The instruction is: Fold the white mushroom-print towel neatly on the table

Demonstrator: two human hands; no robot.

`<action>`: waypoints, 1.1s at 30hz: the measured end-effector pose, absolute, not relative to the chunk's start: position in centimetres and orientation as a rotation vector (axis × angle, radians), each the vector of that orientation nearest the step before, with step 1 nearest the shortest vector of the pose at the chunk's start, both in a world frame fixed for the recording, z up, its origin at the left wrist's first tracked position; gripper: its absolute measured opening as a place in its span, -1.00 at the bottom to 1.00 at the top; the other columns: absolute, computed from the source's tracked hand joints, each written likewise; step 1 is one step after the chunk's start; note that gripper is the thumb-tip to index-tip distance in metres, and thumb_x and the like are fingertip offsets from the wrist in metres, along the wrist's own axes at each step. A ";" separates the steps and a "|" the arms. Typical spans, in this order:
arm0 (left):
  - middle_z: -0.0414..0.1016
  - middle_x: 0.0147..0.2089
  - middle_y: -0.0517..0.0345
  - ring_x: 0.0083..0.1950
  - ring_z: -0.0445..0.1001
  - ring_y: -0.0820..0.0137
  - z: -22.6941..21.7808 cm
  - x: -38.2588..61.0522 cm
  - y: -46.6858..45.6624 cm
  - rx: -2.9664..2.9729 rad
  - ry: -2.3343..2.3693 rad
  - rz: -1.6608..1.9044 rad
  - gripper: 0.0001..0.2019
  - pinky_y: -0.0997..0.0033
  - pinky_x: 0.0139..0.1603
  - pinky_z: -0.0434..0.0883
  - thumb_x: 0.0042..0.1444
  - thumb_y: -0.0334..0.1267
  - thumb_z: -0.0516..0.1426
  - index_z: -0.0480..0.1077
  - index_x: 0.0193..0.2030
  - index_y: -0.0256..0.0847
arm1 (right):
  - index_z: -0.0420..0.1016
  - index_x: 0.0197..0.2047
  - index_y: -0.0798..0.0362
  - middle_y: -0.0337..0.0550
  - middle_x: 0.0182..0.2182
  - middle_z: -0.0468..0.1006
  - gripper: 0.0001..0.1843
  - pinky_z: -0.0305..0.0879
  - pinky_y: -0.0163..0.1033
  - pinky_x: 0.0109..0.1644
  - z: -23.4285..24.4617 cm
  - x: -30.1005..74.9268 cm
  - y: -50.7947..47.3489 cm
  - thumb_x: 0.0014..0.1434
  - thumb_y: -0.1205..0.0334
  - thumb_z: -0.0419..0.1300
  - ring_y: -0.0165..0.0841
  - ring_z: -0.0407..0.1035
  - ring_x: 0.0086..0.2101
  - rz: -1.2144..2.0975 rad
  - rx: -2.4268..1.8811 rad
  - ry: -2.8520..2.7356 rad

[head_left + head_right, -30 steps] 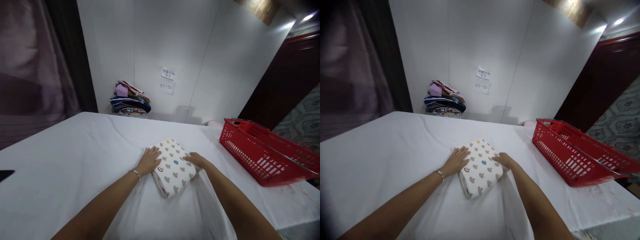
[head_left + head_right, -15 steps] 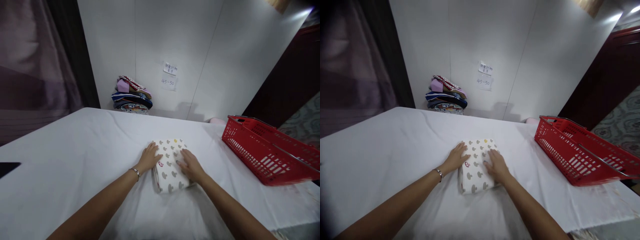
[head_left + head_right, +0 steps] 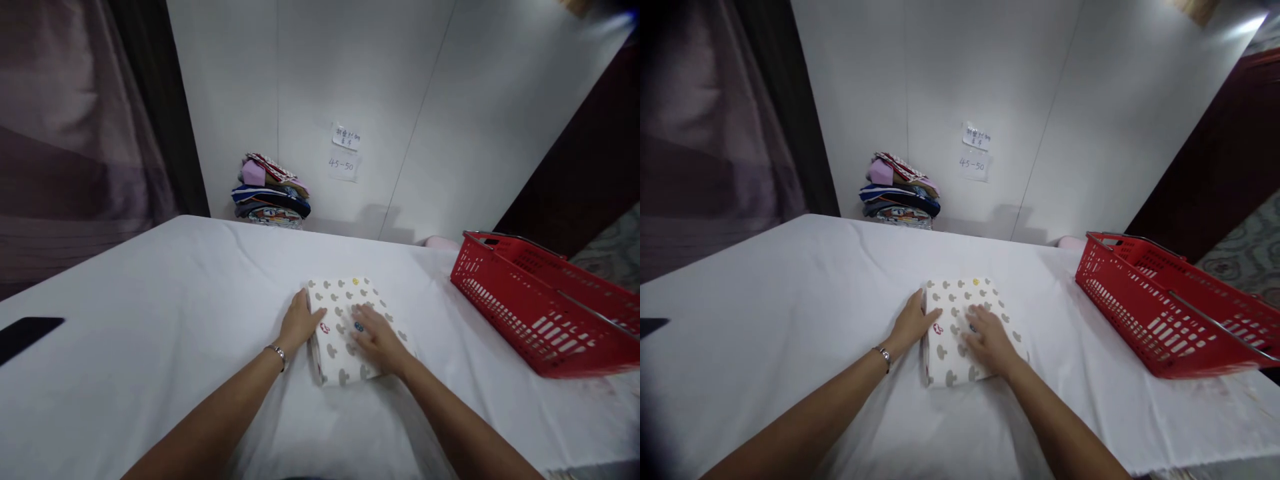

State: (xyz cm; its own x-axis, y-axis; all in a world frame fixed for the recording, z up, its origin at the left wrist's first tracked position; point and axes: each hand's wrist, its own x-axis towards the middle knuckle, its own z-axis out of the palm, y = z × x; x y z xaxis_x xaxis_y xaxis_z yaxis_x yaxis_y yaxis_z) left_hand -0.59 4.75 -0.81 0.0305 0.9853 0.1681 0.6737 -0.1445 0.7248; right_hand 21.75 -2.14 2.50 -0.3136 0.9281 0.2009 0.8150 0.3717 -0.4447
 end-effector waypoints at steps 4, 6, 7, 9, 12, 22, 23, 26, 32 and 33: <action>0.30 0.12 -0.24 0.08 0.36 0.10 0.2 -0.5 4.4 1.598 1.706 0.767 -0.28 0.21 -0.01 0.30 -0.03 0.01 0.12 0.01 0.21 -0.30 | 0.25 0.17 0.06 -0.01 0.19 0.19 -0.43 -0.01 -0.05 0.23 2.2 25.9 0.6 0.11 0.05 0.09 -0.17 0.09 0.16 0.453 -1.879 -1.779; 0.37 0.06 -0.20 -0.01 0.42 0.13 0.4 -0.4 4.5 1.540 1.679 0.751 -0.31 0.25 -0.08 0.33 -0.04 0.01 0.13 0.05 0.17 -0.30 | 0.21 0.20 0.10 0.02 0.13 0.29 -0.36 0.08 -0.10 0.18 2.0 27.2 1.7 0.09 0.01 0.11 -0.17 0.21 0.10 0.648 -1.998 -1.622; 0.38 0.05 -0.20 -0.02 0.43 0.14 0.4 -0.4 4.6 1.517 1.674 0.752 -0.32 0.26 -0.09 0.34 -0.05 0.01 0.13 0.07 0.15 -0.30 | 0.19 0.21 0.12 0.04 0.11 0.32 -0.32 0.11 -0.12 0.16 1.8 27.6 2.2 0.08 -0.02 0.12 -0.17 0.25 0.07 0.724 -2.031 -1.571; 0.39 0.05 -0.21 -0.02 0.43 0.13 0.2 -0.4 5.0 1.469 1.655 0.762 -0.33 0.27 -0.10 0.34 -0.08 0.03 0.15 0.12 0.12 -0.31 | 0.17 0.22 0.15 0.08 0.10 0.32 -0.24 0.15 -0.12 0.12 1.6 28.0 2.9 0.04 -0.09 0.14 -0.16 0.28 0.04 0.812 -2.061 -1.501; 0.41 0.04 -0.19 -0.02 0.44 0.13 -0.2 -0.4 5.4 1.406 1.596 0.782 -0.34 0.29 -0.11 0.35 -0.14 0.06 0.18 0.19 0.07 -0.28 | 0.12 0.24 0.13 0.10 0.13 0.28 -0.15 0.26 -0.13 0.04 1.4 28.2 3.5 -0.01 -0.17 0.16 -0.15 0.31 0.02 0.955 -2.042 -1.407; 0.38 0.08 -0.19 0.03 0.41 0.09 0.9 1.0 4.3 1.389 1.681 0.809 -0.24 0.20 -0.03 0.33 -0.06 0.01 0.13 0.00 0.23 -0.31 | 0.37 0.00 0.15 0.02 -0.14 0.54 -0.41 0.41 -0.19 -0.18 0.8 28.2 3.1 0.00 -0.07 0.21 -0.19 0.46 -0.20 1.212 -1.770 -1.329; 0.37 0.09 -0.20 0.02 0.42 0.13 0.8 1.2 4.3 1.335 1.635 0.851 -0.24 0.24 -0.04 0.35 -0.06 -0.02 0.14 -0.02 0.23 -0.32 | 0.38 -0.01 0.14 0.01 -0.14 0.54 -0.43 0.41 -0.19 -0.18 0.8 28.2 3.1 0.00 -0.07 0.21 -0.19 0.46 -0.20 1.182 -1.777 -1.329; 0.35 0.11 -0.20 0.00 0.44 0.23 -0.2 1.5 4.2 1.150 1.536 0.937 -0.24 0.34 -0.08 0.40 -0.06 -0.07 0.16 -0.04 0.22 -0.35 | 0.39 -0.01 0.12 -0.01 -0.15 0.55 -0.43 0.41 -0.18 -0.19 0.7 28.3 2.9 -0.01 -0.07 0.22 -0.19 0.46 -0.20 1.185 -1.785 -1.309; 0.36 0.10 -0.14 -0.03 0.46 0.29 -0.4 1.3 4.4 1.079 1.455 1.048 -0.18 0.37 -0.10 0.42 -0.05 -0.07 0.19 -0.13 0.27 -0.26 | 0.43 -0.09 0.13 -0.05 -0.23 0.58 -0.52 0.42 -0.19 -0.23 1.4 27.9 2.8 -0.03 0.01 0.24 -0.20 0.48 -0.27 1.185 -1.653 -1.302; 0.36 0.10 -0.14 -0.04 0.46 0.29 0.2 1.1 4.8 1.094 1.452 1.072 -0.16 0.37 -0.10 0.42 -0.05 -0.08 0.19 -0.15 0.28 -0.26 | 0.43 -0.09 0.13 -0.05 -0.24 0.58 -0.53 0.42 -0.19 -0.24 1.6 27.7 2.9 -0.02 0.01 0.24 -0.19 0.48 -0.27 1.157 -1.622 -1.296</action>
